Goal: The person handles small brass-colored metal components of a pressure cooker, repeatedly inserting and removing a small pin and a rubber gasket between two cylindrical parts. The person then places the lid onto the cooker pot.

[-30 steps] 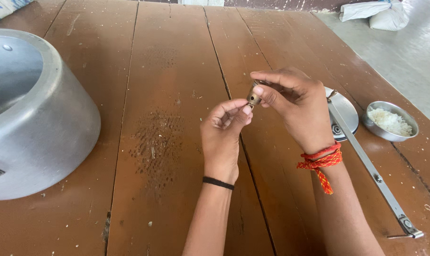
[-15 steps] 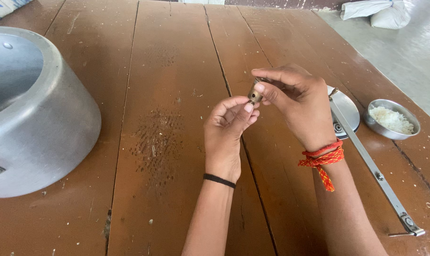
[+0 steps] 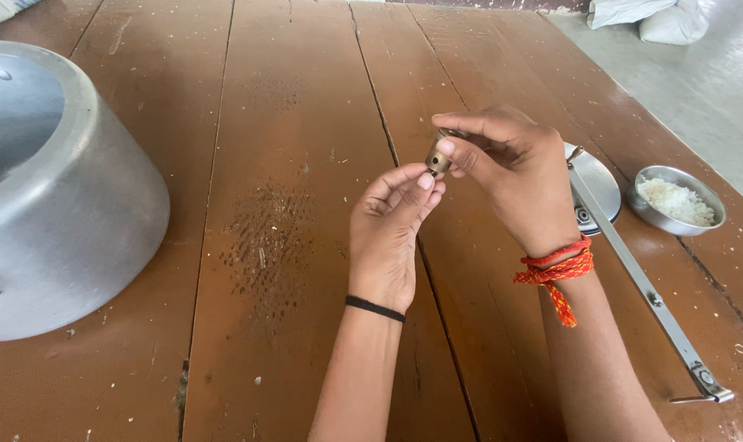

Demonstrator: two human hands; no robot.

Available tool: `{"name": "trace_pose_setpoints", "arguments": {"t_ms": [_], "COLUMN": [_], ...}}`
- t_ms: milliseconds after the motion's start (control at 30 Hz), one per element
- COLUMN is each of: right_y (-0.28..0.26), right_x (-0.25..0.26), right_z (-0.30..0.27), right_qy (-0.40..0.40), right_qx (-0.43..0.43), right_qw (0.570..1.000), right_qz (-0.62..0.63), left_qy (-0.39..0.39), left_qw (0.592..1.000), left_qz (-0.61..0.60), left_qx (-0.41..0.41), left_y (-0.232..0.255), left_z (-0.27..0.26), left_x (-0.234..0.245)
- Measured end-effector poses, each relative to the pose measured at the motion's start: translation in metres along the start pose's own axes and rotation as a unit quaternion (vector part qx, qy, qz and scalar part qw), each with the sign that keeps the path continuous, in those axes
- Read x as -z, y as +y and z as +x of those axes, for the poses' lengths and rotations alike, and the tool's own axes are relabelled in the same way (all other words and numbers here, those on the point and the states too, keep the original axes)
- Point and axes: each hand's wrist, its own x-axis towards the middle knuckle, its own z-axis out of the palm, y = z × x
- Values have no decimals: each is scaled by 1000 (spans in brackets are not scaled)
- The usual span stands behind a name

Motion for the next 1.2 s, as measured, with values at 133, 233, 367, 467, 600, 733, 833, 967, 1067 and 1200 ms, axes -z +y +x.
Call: {"name": "trace_pose_setpoints", "arguments": {"t_ms": [133, 233, 367, 467, 600, 733, 833, 967, 1067, 1200], "right_y": [1, 2, 2, 5, 3, -5, -15, -36, -52, -67], "right_x": [1, 0, 0, 0, 1, 2, 6, 7, 5, 2], "right_z": [0, -1, 0, -4, -11, -29, -50, -86, -114, -143], "right_qy": [1, -2, -7, -4, -6, -12, -21, -35, -31, -23], "right_qx": [-4, 0, 3, -1, 0, 19, 27, 26, 23, 38], "right_qw": [1000, 1000, 1000, 1000, 1000, 999, 999, 998, 999, 996], "right_qz": [0, 1, 3, -21, 10, 41, 41, 36, -18, -79], "left_qy": [4, 14, 14, 17, -14, -4, 2, 11, 19, 40], "left_qw": [1000, 1000, 1000, 1000, 1000, 1000, 1000, 999, 999, 997], "left_qz": [-15, -13, 0, 23, -27, -6, -12, -14, -5, -31], "left_qx": [6, 12, 9, 13, 1, 16, 22, 32, 38, 60], "left_y": [-1, -2, -2, -4, -2, 2, 5, 7, 6, 3], "left_z": [1, 1, 4, 4, -2, -28, -54, -100, -133, -166], "left_x": [0, 0, 0, 3, 2, 1, 0, -1, 1, 4]}}
